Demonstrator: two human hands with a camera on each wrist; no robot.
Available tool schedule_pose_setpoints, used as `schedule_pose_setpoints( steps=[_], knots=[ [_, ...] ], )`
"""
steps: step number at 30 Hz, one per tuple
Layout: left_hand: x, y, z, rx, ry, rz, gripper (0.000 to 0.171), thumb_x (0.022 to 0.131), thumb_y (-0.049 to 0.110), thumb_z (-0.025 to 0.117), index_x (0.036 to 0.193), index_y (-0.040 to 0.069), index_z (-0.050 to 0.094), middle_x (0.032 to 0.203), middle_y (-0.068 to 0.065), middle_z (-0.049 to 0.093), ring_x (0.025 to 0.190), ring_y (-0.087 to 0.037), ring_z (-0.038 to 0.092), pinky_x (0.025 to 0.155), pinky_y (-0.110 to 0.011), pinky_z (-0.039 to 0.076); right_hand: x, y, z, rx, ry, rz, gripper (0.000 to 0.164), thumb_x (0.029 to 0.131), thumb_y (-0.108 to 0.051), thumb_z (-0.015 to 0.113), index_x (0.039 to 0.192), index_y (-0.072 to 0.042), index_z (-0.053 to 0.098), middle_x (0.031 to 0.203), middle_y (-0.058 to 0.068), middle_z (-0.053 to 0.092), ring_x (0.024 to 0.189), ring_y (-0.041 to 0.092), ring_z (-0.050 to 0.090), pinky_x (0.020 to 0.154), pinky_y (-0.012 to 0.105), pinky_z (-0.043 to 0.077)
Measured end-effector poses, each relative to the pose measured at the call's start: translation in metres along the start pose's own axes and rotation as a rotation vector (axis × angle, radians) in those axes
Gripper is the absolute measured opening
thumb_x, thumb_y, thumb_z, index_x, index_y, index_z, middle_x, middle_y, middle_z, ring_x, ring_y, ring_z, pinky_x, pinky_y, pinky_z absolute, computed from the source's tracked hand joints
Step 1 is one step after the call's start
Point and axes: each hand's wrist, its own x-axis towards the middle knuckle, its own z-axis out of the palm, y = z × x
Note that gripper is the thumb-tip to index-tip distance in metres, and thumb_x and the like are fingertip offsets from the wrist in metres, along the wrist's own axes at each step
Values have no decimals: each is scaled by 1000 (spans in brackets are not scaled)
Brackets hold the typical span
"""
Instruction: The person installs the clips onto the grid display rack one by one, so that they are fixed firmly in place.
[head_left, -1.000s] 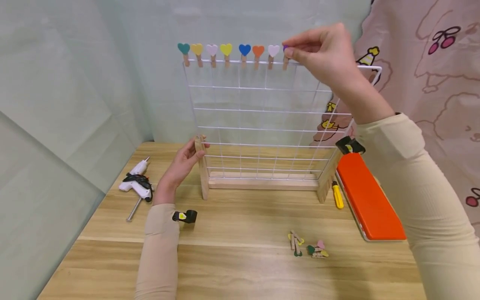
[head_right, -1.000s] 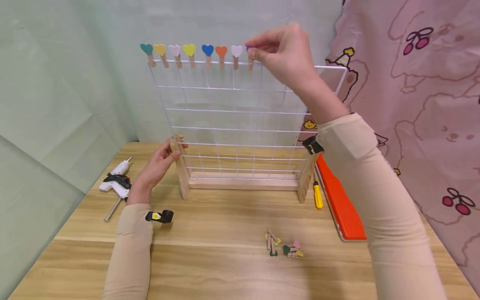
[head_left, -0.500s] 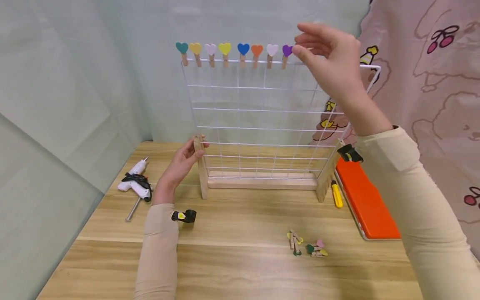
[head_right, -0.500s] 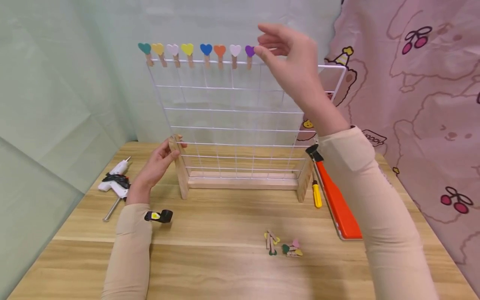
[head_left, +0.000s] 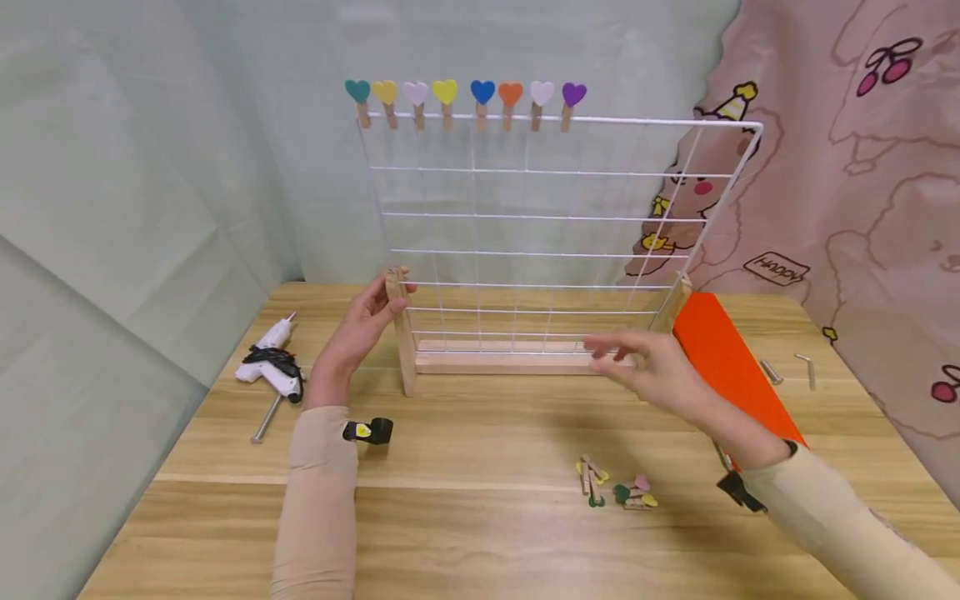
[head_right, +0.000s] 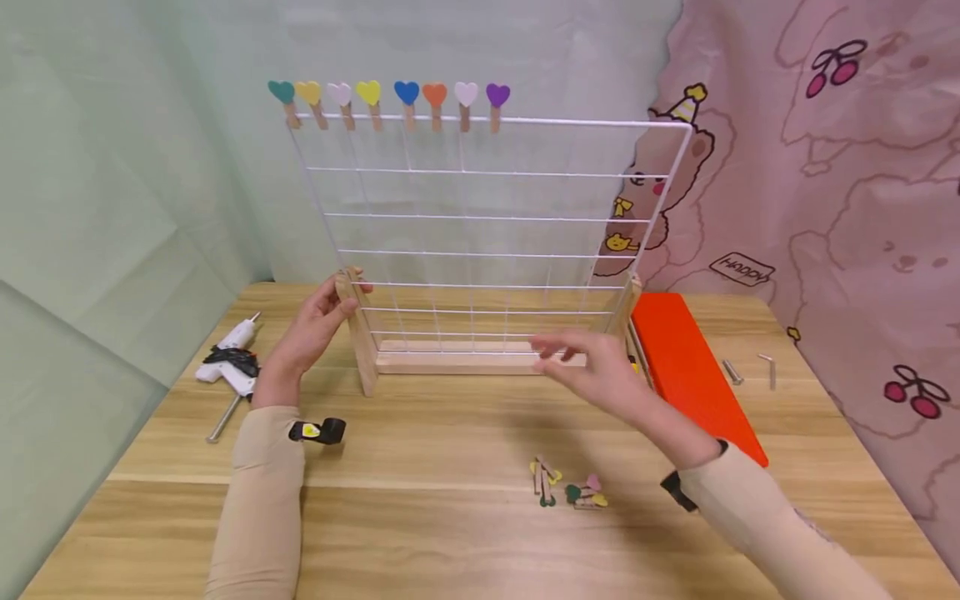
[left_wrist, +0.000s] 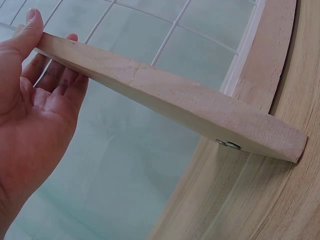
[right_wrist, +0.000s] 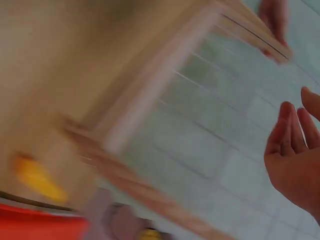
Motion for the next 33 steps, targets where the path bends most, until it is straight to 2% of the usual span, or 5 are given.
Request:
schedule_pose_setpoints(
  steps=[6,11,20,25,33],
  knots=[
    [-1,1,-2,-14,8,-9,44,89,23,48,131,18,36,123,-16,43,116,-17,40,87,-19,35,-78,34,24,1,-216,159,34,73,-29,67,104,-15,63,94,-4,64,80,8,58,65,24,47],
    [-1,0,-3,-23,9,-12,44,89,23,47,131,19,36,125,-21,40,116,-16,39,87,-18,35,-111,47,25,-19,-321,219,34,74,-36,65,102,-17,63,95,-9,63,83,6,57,67,23,47],
    [1,-3,0,-11,13,3,43,89,21,48,130,18,38,121,-17,45,114,-17,41,87,-20,35,-134,55,23,66,-320,209,24,78,-28,63,99,-17,64,92,-10,62,82,4,56,68,21,47],
    [1,-2,0,-14,11,-3,44,89,23,48,131,19,37,123,-17,43,116,-17,40,88,-19,35,-134,55,27,22,-343,177,18,80,-28,61,97,-24,64,89,-15,59,79,1,54,66,20,45],
    [1,-1,0,-8,1,-4,48,89,22,48,133,12,32,125,-22,41,117,-18,39,89,-19,34,-130,55,27,98,-395,159,14,81,-25,60,93,-21,65,87,-12,60,77,2,53,65,21,44]
  ],
)
